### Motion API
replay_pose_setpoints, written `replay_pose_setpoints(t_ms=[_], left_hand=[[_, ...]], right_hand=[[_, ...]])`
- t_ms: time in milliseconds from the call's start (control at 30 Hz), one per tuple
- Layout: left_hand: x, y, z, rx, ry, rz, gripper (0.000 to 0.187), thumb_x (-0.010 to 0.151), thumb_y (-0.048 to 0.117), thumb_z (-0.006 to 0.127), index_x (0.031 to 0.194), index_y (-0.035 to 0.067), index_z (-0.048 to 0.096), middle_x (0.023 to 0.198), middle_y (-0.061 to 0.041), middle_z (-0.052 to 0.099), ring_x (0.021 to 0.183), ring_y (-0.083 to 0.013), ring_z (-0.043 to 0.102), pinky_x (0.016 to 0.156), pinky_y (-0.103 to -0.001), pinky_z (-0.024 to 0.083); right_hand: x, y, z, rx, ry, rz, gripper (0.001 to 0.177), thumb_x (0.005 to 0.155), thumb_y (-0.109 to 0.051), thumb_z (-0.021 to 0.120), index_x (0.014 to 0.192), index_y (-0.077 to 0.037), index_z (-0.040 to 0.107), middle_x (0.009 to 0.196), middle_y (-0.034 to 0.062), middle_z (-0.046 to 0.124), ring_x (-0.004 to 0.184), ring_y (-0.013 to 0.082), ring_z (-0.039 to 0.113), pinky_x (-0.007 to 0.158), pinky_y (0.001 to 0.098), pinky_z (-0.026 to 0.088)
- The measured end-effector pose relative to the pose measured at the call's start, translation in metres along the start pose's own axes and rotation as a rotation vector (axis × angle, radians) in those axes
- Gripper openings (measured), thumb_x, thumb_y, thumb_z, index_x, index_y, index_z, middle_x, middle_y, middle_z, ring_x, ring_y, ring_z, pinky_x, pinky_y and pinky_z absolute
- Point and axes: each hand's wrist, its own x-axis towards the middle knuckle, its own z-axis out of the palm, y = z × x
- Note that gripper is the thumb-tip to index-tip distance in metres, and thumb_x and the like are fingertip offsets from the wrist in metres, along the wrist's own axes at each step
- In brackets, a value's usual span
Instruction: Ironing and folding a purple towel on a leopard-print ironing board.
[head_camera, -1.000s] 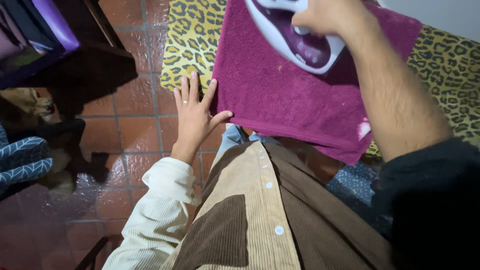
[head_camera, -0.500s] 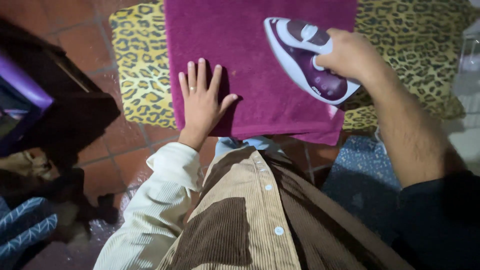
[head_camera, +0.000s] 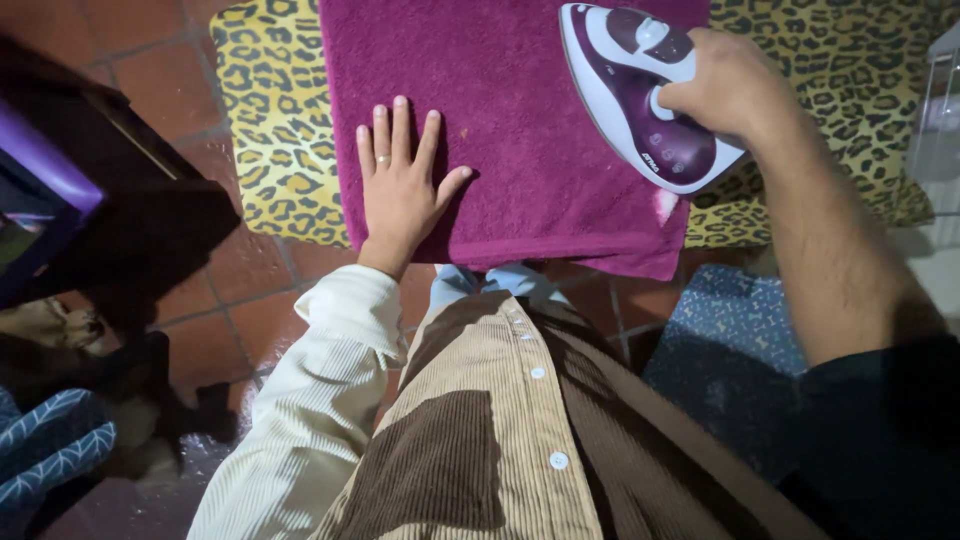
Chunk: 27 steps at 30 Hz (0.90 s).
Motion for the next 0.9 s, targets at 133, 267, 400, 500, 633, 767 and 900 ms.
replay_pose_setpoints(t_ms=[133, 267, 400, 500, 633, 767, 900], left_hand=[[-0.002, 0.000, -0.001, -0.008, 0.015, 0.006, 0.080, 0.099, 0.068, 0.061, 0.156, 0.013, 0.050, 0.165, -0.025, 0.033, 0.152, -0.0460, 0.027, 0.124, -0.061, 0.017], [-0.006, -0.001, -0.003, -0.009, 0.006, -0.018, 0.079, 0.100, 0.067, 0.061, 0.156, 0.013, 0.050, 0.164, -0.022, 0.035, 0.153, -0.0429, 0.029, 0.124, -0.060, 0.018], [-0.014, -0.008, -0.004, 0.016, 0.028, -0.014, 0.078, 0.102, 0.066, 0.060, 0.158, 0.013, 0.049, 0.165, -0.020, 0.036, 0.153, -0.0417, 0.030, 0.125, -0.059, 0.018], [-0.015, -0.010, -0.006, 0.021, 0.016, -0.029, 0.079, 0.101, 0.066, 0.060, 0.158, 0.013, 0.049, 0.165, -0.020, 0.036, 0.153, -0.0409, 0.030, 0.124, -0.059, 0.019], [-0.016, -0.011, -0.006, 0.033, 0.013, -0.035, 0.079, 0.101, 0.066, 0.061, 0.158, 0.013, 0.049, 0.165, -0.019, 0.036, 0.153, -0.0407, 0.031, 0.124, -0.060, 0.019], [-0.015, -0.010, -0.006, 0.023, 0.011, -0.035, 0.079, 0.101, 0.065, 0.062, 0.158, 0.012, 0.049, 0.166, -0.019, 0.036, 0.153, -0.0414, 0.031, 0.124, -0.060, 0.020], [-0.014, -0.009, -0.008, 0.048, 0.001, -0.039, 0.079, 0.101, 0.065, 0.062, 0.158, 0.013, 0.049, 0.165, -0.019, 0.036, 0.153, -0.0413, 0.031, 0.124, -0.060, 0.019]], right_hand=[[0.005, 0.008, 0.004, -0.028, 0.021, -0.071, 0.048, 0.077, -0.030, 0.079, 0.113, 0.001, 0.069, 0.110, 0.0256, 0.070, 0.102, 0.0441, 0.066, 0.088, 0.0517, 0.052], [0.009, 0.011, 0.009, -0.221, 0.113, -0.326, 0.044, 0.073, -0.028, 0.084, 0.108, -0.004, 0.075, 0.112, 0.0216, 0.073, 0.111, 0.0449, 0.064, 0.094, 0.0520, 0.051], [0.002, -0.008, 0.008, -0.068, -0.072, -0.175, 0.050, 0.077, -0.031, 0.080, 0.115, 0.000, 0.069, 0.115, 0.0251, 0.070, 0.106, 0.0425, 0.066, 0.090, 0.0498, 0.053], [-0.020, -0.040, 0.001, -0.002, -0.289, -0.006, 0.054, 0.075, -0.034, 0.079, 0.120, -0.006, 0.067, 0.109, 0.0212, 0.073, 0.098, 0.0369, 0.071, 0.086, 0.0473, 0.055], [-0.059, -0.051, 0.010, -0.030, -0.416, -0.033, 0.060, 0.075, -0.032, 0.079, 0.128, -0.010, 0.062, 0.105, 0.0195, 0.073, 0.092, 0.0352, 0.073, 0.082, 0.0454, 0.056], [-0.090, -0.054, 0.004, -0.035, -0.421, 0.036, 0.061, 0.075, -0.027, 0.077, 0.132, -0.014, 0.061, 0.103, 0.0200, 0.075, 0.093, 0.0381, 0.073, 0.082, 0.0472, 0.057], [-0.086, -0.015, 0.003, -0.099, -0.389, 0.145, 0.059, 0.074, -0.031, 0.081, 0.128, -0.014, 0.063, 0.103, 0.0193, 0.076, 0.095, 0.0373, 0.074, 0.084, 0.0487, 0.056]])
